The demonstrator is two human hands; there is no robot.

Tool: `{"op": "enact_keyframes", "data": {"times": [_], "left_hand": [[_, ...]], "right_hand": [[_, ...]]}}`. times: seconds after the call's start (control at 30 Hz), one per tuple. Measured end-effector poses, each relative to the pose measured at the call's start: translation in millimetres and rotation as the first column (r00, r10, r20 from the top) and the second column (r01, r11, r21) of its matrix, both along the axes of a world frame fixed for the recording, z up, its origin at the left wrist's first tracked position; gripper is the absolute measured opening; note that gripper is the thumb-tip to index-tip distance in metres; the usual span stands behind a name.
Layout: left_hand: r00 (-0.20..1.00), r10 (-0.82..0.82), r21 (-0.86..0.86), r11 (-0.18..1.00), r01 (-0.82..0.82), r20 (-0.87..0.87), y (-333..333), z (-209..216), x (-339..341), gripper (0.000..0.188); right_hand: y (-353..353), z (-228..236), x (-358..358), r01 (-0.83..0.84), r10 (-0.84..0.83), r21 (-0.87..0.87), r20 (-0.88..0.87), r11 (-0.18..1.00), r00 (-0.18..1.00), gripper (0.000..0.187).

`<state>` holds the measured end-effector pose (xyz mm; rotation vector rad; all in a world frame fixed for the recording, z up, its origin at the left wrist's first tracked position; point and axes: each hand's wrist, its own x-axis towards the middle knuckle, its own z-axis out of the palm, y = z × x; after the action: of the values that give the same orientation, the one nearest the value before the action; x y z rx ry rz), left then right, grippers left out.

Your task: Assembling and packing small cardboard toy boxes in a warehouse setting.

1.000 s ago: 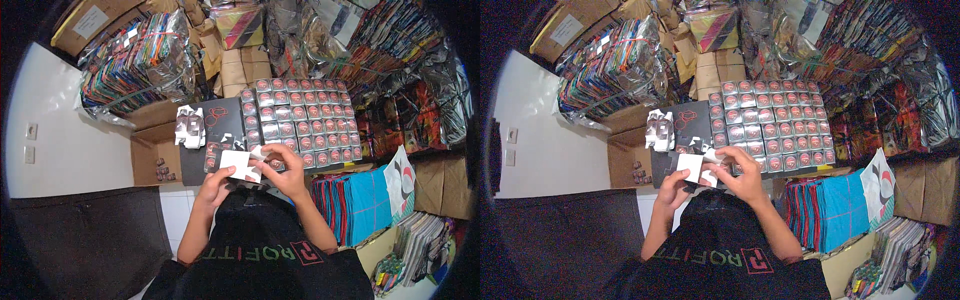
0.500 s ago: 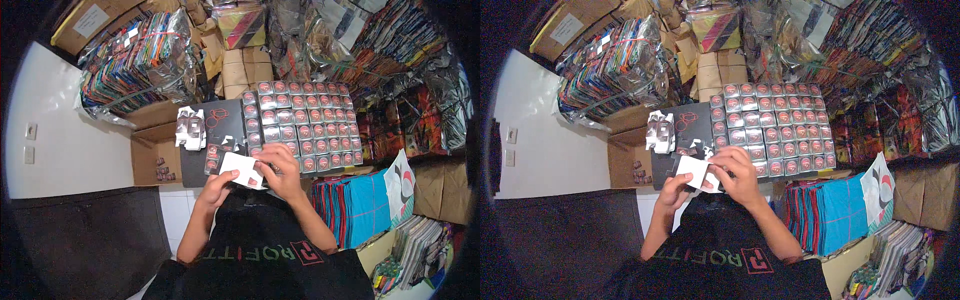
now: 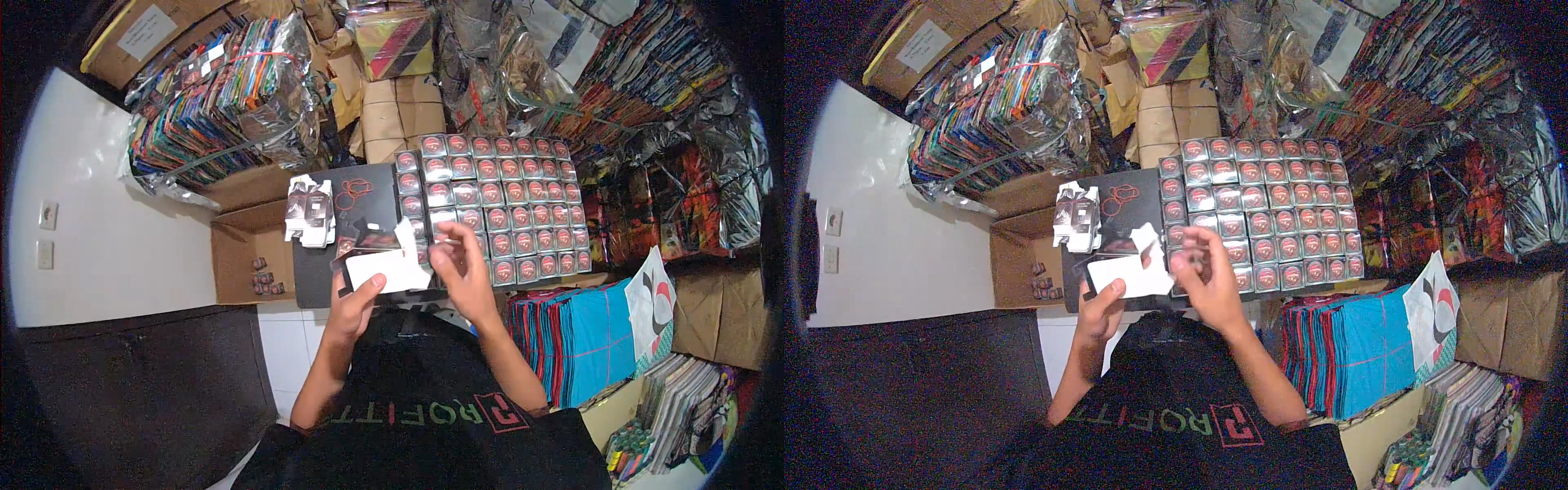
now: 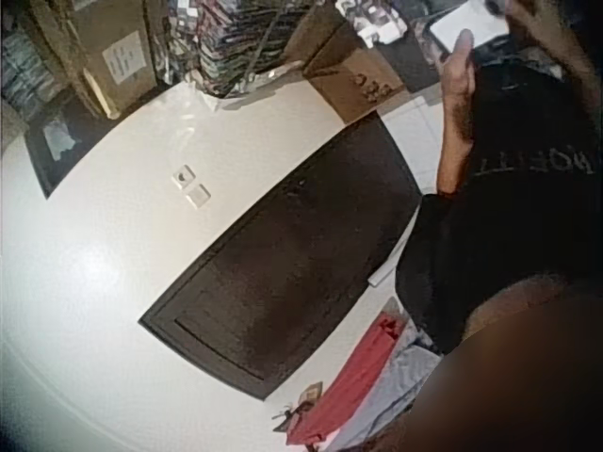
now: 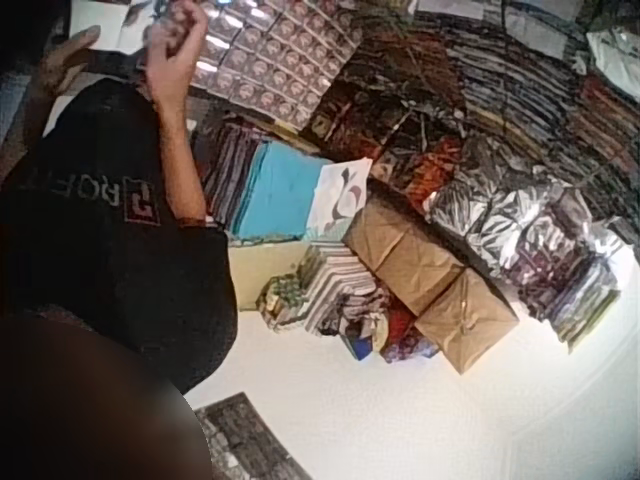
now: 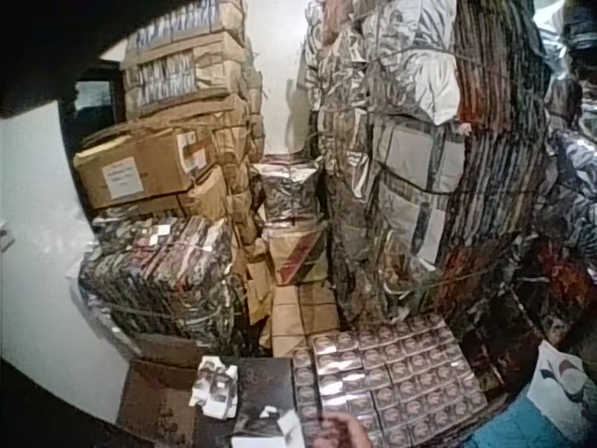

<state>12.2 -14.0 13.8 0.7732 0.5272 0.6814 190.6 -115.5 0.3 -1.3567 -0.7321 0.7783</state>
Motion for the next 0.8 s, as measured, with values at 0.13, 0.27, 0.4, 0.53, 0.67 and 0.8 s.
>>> {"op": "enact_keyframes", "data": {"times": [0.13,0.27,0.4,0.53,0.67,0.8], "left_hand": [[0.968,0.075,0.325,0.946,0.007,-0.238,1.6,-10.3,-11.3,0.043],[0.978,-0.048,0.428,0.894,0.133,-0.202,6.6,-20.8,-16.3,0.08],[0.987,-0.157,0.351,0.924,0.153,-0.018,12.9,-57.5,-33.2,0.098],[0.994,-0.104,0.071,0.992,0.103,0.015,16.1,-41.3,-30.1,0.063],[0.994,-0.083,-0.017,0.997,0.082,-0.071,11.3,-15.8,-12.3,0.059],[0.996,-0.076,-0.06,0.995,0.079,0.038,9.6,-15.6,-13.4,0.063]], "right_hand": [[-7.7,-2.6,12.8,-0.397,0.299,-0.06,-0.557,0.916,0.775,0.04],[-3.9,2.7,-0.4,-0.235,0.129,-0.123,-0.558,0.964,0.82,0.019],[-2.1,0.9,3.9,-0.09,0.023,-0.148,-0.404,0.985,0.915,0.014],[-3.9,4.5,5.7,0.016,-0.023,-0.136,-0.049,0.991,0.999,0.015],[-3.7,14.2,2.6,-0.035,0.05,-0.121,0.123,0.992,0.991,0.021],[-5.9,15.6,6.0,-0.161,0.146,-0.087,-0.155,0.983,0.977,0.019]]}}
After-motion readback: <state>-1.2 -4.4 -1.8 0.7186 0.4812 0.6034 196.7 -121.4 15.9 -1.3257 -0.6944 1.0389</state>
